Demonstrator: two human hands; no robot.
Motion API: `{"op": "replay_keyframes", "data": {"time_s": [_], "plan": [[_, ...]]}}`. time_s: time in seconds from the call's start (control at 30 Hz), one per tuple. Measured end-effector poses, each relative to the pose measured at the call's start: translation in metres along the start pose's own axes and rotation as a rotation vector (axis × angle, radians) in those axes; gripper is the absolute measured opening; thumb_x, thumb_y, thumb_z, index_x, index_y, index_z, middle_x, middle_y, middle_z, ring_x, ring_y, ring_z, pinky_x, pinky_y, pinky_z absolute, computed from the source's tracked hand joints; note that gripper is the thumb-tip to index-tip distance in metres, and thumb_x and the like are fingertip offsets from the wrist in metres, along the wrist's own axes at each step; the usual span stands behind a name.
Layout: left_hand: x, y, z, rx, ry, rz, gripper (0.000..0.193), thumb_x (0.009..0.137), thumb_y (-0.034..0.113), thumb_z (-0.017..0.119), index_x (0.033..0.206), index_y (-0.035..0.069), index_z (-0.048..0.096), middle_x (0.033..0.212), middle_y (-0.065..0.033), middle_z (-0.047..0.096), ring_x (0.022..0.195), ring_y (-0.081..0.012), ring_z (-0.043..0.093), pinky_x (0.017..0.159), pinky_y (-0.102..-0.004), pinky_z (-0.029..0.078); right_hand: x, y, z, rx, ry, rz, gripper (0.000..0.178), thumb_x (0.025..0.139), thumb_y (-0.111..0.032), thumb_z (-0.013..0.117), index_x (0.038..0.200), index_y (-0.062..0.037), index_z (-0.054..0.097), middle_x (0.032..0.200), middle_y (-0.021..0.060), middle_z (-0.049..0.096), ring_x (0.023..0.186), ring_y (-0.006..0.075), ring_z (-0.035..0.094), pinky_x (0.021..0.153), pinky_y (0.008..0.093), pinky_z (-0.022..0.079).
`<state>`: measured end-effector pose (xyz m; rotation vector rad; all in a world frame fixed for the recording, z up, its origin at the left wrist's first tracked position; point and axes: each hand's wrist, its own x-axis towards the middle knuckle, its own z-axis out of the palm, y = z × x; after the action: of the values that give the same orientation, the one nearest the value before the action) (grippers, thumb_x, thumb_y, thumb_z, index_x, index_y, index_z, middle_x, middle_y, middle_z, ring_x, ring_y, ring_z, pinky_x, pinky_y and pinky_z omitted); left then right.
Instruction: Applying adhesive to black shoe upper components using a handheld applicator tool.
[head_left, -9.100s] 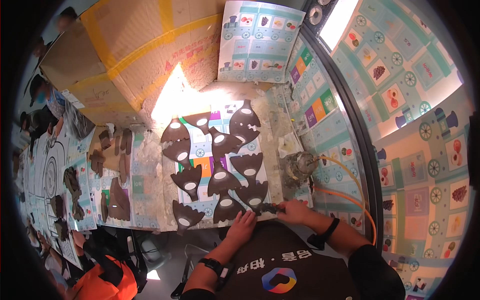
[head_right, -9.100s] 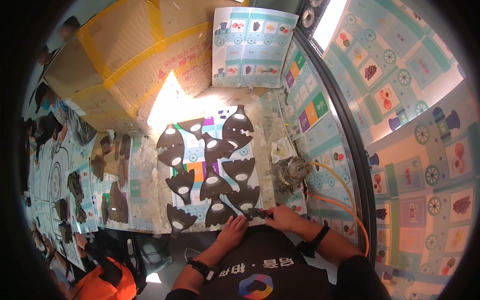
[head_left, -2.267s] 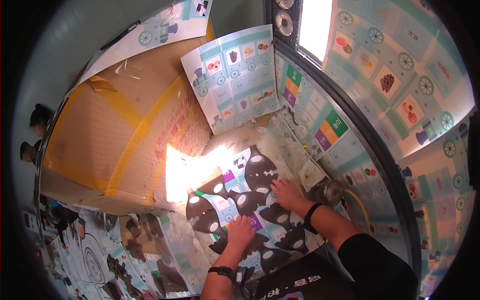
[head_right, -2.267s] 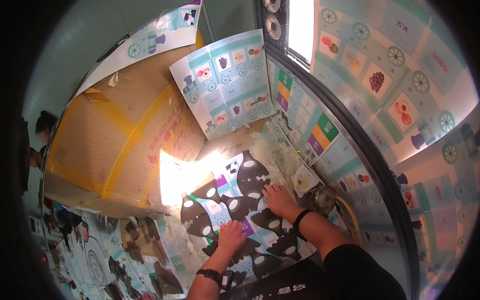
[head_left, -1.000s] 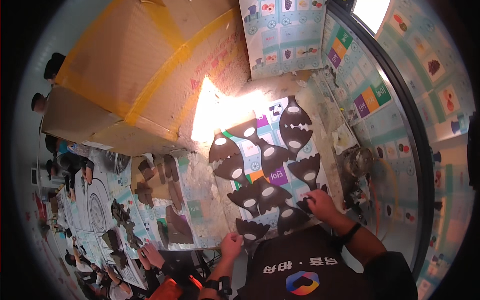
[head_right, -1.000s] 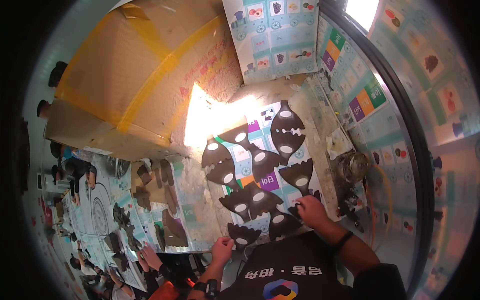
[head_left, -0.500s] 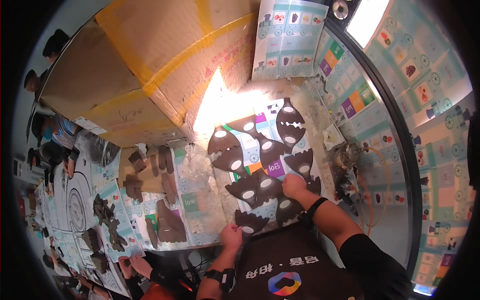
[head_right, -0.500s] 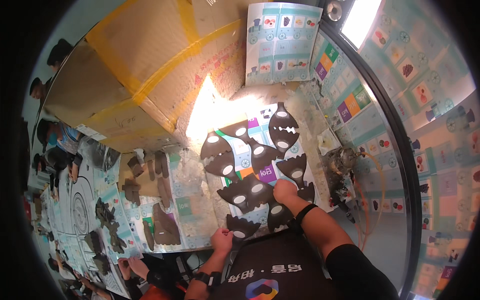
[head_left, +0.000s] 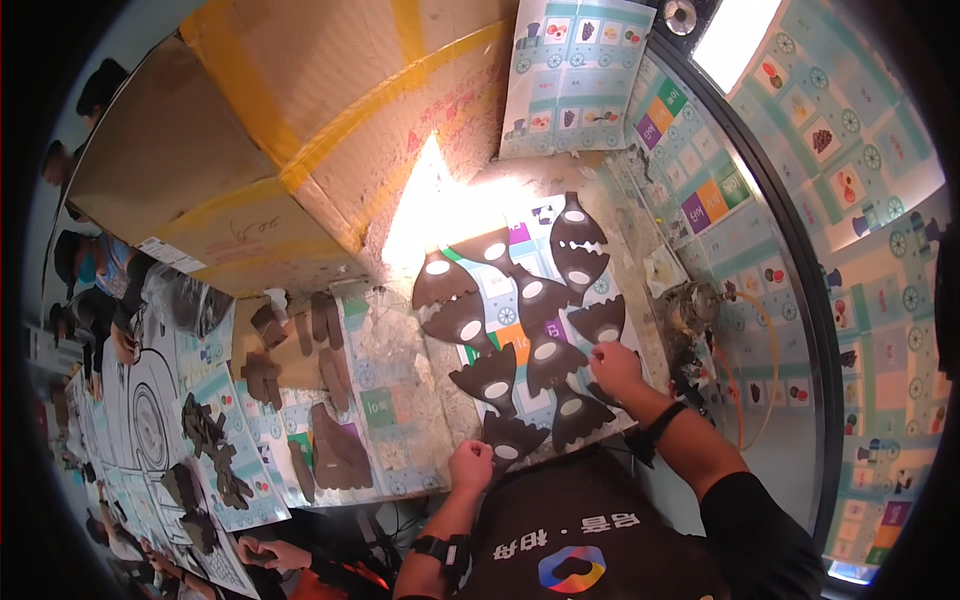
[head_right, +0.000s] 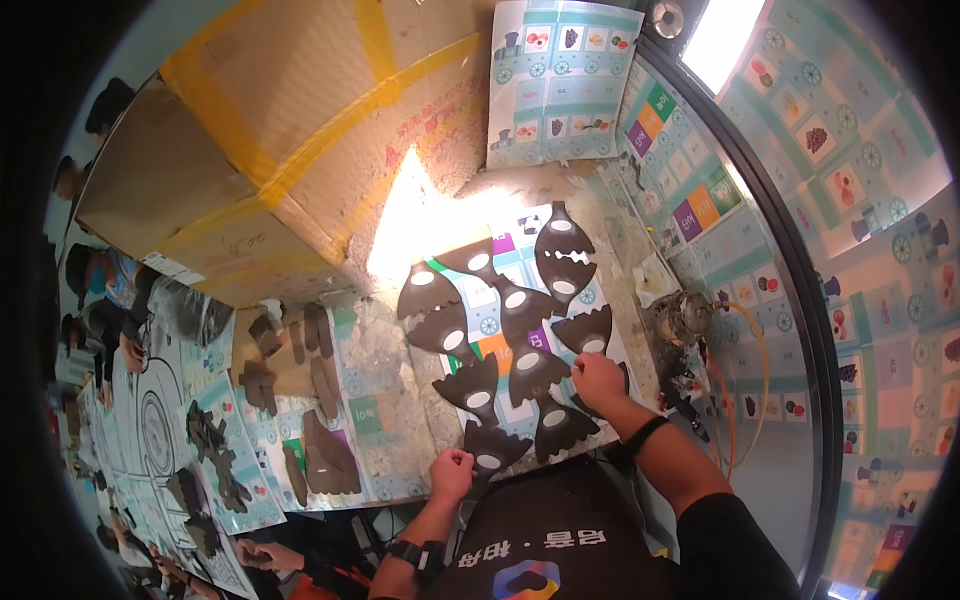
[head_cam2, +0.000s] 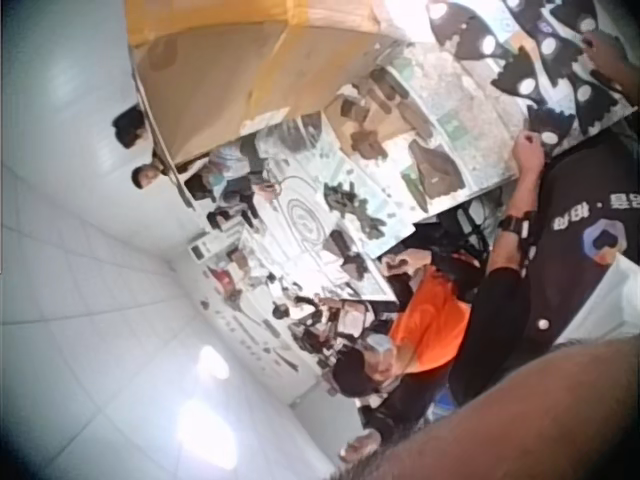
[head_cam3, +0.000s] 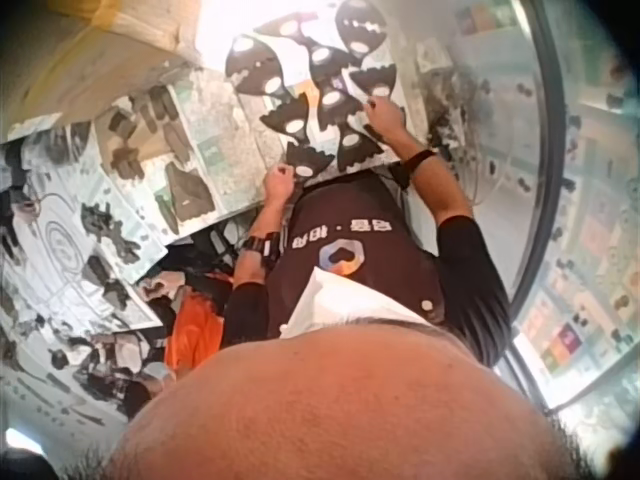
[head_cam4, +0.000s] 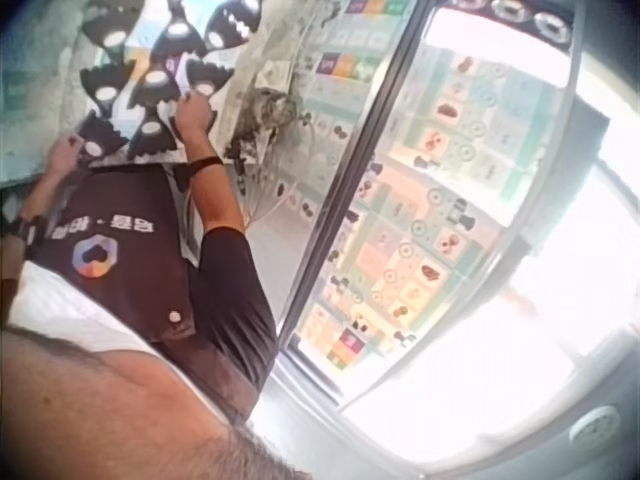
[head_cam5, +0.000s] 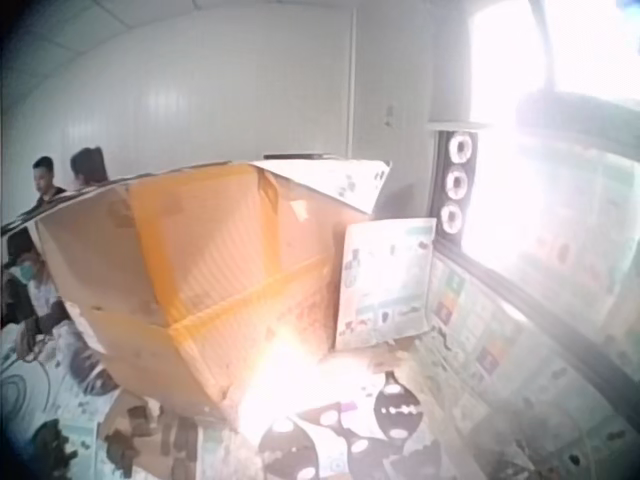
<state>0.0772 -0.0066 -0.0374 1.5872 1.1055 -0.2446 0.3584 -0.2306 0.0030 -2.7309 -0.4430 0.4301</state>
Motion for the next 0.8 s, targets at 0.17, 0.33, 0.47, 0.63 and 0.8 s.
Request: {"op": "replay_keyframes", "data": {"time_s": [0.17, 0.33, 0.47, 0.63, 0.8], "plan": [[0.009, -0.011, 0.001, -0.133, -0.026, -0.096, 0.019, 0.092, 0.02, 0.07, 0.094, 0.0, 0.068, 0.079, -0.0102, 0.074, 0.063, -0.0184, 0.073, 0.06, -0.0321, 0.057, -0.057, 0.039, -0.015, 0.102, 0.055, -0.017, 0.02, 0.089, -0.028, 0.071, 0.099, -0.0099, 0.072, 0.097, 0.0127, 0.071, 0.093, 0.035, 0.069, 0.081, 0.0454, 0.055], [0.018, -0.006, 0.006, -0.306, -0.133, -0.158, 0.019, 0.097, 0.016, 0.065, 0.103, -0.002, 0.067, 0.086, -0.0112, 0.072, 0.065, -0.0206, 0.073, 0.049, -0.0293, 0.053, -0.118, 0.091, -0.011, 0.093, 0.039, 0.04, 0.02, 0.089, -0.026, 0.072, 0.098, -0.0077, 0.072, 0.097, 0.0137, 0.07, 0.091, 0.0341, 0.069, 0.081, 0.0446, 0.055], [0.015, -0.01, 0.006, -0.272, 0.005, -0.057, 0.02, 0.099, 0.014, 0.062, 0.106, -0.004, 0.066, 0.087, -0.0126, 0.072, 0.063, -0.0203, 0.072, 0.049, -0.0302, 0.054, -0.138, 0.118, -0.018, 0.121, 0.099, 0.224, 0.023, 0.088, -0.025, 0.072, 0.103, -0.0073, 0.073, 0.101, 0.0142, 0.071, 0.092, 0.0316, 0.07, 0.083, 0.0436, 0.056], [0.02, -0.002, 0.002, -0.308, 0.013, -0.149, 0.019, 0.101, 0.013, 0.06, 0.109, -0.004, 0.062, 0.088, -0.0125, 0.071, 0.061, -0.0198, 0.07, 0.048, -0.0292, 0.053, -0.101, 0.124, -0.021, 0.178, 0.154, 0.21, 0.024, 0.089, -0.022, 0.069, 0.107, -0.0069, 0.071, 0.1, 0.0161, 0.072, 0.095, 0.0367, 0.069, 0.086, 0.0462, 0.055], [0.021, 0.002, 0.009, -0.317, 0.054, -0.134, 0.015, 0.101, 0.012, 0.059, 0.108, -0.002, 0.061, 0.085, -0.0112, 0.069, 0.058, -0.0187, 0.067, 0.047, -0.0286, 0.051, -0.061, 0.132, -0.006, 0.188, 0.224, 0.194, 0.022, 0.089, -0.022, 0.068, 0.106, -0.0077, 0.072, 0.097, 0.0158, 0.073, 0.097, 0.0375, 0.069, 0.085, 0.0466, 0.055]]}}
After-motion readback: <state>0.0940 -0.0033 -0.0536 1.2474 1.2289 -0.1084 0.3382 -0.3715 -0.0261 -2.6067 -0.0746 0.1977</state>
